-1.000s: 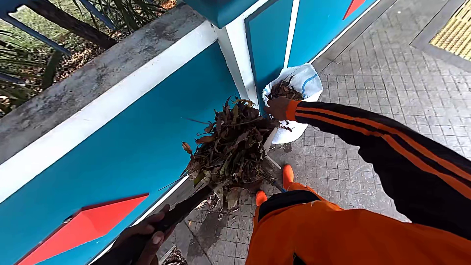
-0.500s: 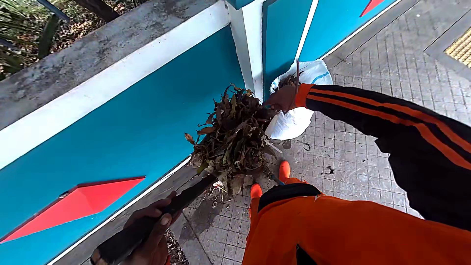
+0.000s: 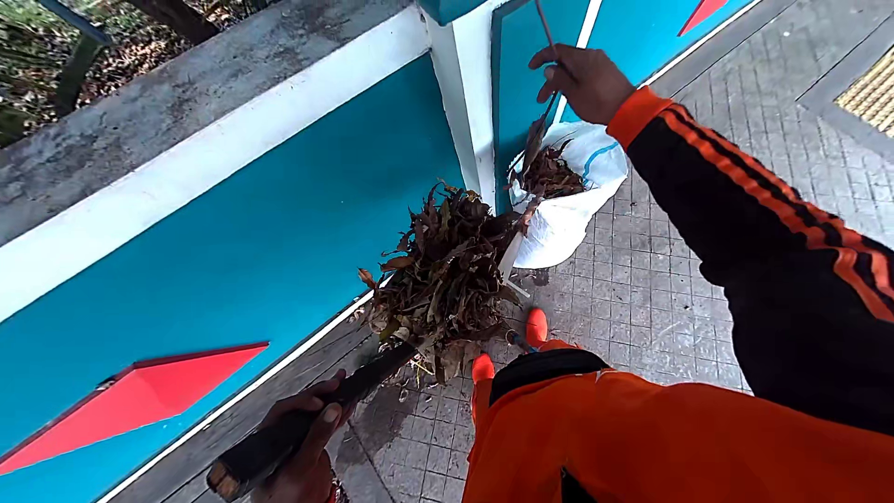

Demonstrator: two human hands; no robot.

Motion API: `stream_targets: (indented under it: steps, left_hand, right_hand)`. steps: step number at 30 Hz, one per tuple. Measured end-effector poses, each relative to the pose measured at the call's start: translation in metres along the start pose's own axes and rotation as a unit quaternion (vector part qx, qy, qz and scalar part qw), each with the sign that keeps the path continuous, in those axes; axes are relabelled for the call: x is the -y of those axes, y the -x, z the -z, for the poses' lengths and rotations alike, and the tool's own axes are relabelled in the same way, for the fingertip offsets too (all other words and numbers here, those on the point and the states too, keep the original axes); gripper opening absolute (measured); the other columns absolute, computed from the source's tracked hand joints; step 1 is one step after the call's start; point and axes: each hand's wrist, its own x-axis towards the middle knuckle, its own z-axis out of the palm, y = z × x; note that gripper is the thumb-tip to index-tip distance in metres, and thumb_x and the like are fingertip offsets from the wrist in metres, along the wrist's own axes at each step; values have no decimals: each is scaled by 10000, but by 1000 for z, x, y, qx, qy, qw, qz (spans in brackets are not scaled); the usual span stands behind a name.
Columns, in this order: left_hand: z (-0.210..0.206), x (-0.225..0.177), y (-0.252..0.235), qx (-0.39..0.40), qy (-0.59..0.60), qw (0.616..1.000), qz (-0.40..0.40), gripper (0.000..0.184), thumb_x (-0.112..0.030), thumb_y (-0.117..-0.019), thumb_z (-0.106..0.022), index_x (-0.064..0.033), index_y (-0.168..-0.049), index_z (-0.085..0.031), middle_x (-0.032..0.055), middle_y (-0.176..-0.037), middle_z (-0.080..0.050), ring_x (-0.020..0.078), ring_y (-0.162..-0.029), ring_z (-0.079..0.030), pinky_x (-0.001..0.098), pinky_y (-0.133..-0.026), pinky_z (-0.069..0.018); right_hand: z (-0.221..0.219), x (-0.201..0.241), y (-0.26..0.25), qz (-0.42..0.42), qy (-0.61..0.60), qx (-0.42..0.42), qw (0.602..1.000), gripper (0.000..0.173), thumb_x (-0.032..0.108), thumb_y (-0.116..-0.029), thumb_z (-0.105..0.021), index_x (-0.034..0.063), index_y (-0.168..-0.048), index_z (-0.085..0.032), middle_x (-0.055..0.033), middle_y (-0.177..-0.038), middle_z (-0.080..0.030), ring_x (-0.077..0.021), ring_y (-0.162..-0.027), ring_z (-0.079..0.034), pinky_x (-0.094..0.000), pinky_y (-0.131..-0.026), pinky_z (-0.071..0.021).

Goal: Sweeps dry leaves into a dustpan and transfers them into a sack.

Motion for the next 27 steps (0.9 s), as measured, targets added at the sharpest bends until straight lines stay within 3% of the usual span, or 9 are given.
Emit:
stream_targets:
  steps: [4, 8, 11, 12, 14, 17, 21, 25, 27]
  left_hand:
    - [0, 5, 1, 11, -3, 1000, -4, 222, -224, -829, -854, -187, -1003, -722, 68, -1092, -758, 229, -1014, -747, 371, -805, -651]
    - [-3, 3, 6, 7, -20, 1000, 2, 189, -224, -860, -827, -202, -1017, -723, 49, -1121, -754, 215, -1038, -739, 369, -805, -650]
    - [-8, 0, 8, 5, -31, 999, 11, 180, -213, -872, -817, -214, -1025, -722, 37, -1127, -748, 219, -1050, -732, 391, -850, -643]
    - [-10, -1, 10, 7, -34, 999, 14, 182, -210, -876, -813, -217, -1034, -722, 36, -1132, -747, 221, -1054, -730, 391, -853, -642]
    - [-14, -5, 11, 2, -44, 999, 22, 184, -215, -879, -813, -225, -1042, -728, 34, -1140, -748, 221, -1061, -731, 383, -835, -646]
    - [-23, -9, 16, -3, -57, 998, 30, 177, -197, -890, -800, -211, -1053, -732, 45, -1151, -747, 241, -1081, -727, 408, -866, -641]
    - [-35, -18, 15, -9, -69, 997, 34, 171, -183, -890, -797, -199, -1049, -734, 53, -1140, -749, 236, -1069, -730, 402, -859, -642]
    - [-42, -33, 13, 1, -85, 996, 34, 152, -170, -920, -763, -188, -1065, -722, 61, -1156, -740, 243, -1080, -723, 403, -845, -643]
    - [-46, -38, 13, 5, -86, 996, 30, 154, -169, -922, -763, -198, -1068, -724, 52, -1168, -739, 245, -1088, -721, 412, -874, -636]
  right_hand:
    - [22, -45, 9, -64, 7, -92, 994, 406, 263, -1132, -328, 155, -1451, -554, -96, -1117, -742, -237, -900, -735, -455, -811, -597]
    - [3, -114, 24, -159, -3, -146, 977, 413, 232, -1128, -319, 110, -1453, -543, -152, -1165, -709, -285, -923, -732, -501, -849, -599]
    - [-46, -180, 31, -224, 22, -71, 972, 387, 167, -1104, -374, 77, -1419, -580, -202, -1225, -693, -362, -1093, -700, -570, -990, -537]
    - [-66, -209, 35, -250, 34, -11, 968, 369, 126, -1064, -469, 55, -1400, -605, -248, -1275, -666, -427, -1203, -635, -635, -1054, -463]
    - [-104, -258, 44, -288, 67, 68, 953, 444, 101, -917, -685, 71, -1359, -655, -278, -1299, -649, -489, -1273, -570, -717, -1054, -418]
    - [-113, -258, 43, -305, 76, 81, 946, 507, 46, -863, -675, 159, -1358, -673, -251, -1337, -634, -474, -1302, -549, -715, -1032, -430]
    - [-102, -224, 35, -298, 64, 79, 949, 558, 120, -909, -700, 85, -1452, -577, -308, -1413, -553, -516, -1343, -485, -695, -1085, -384]
    - [-100, -221, 21, -284, -111, -14, 952, 552, 324, -1004, -667, 42, -1456, -522, -227, -1360, -616, -385, -1184, -641, -586, -1014, -504]
    - [-94, -216, 7, -284, -210, -33, 935, 534, 329, -1052, -590, 36, -1481, -467, -209, -1357, -618, -351, -1173, -649, -557, -954, -541]
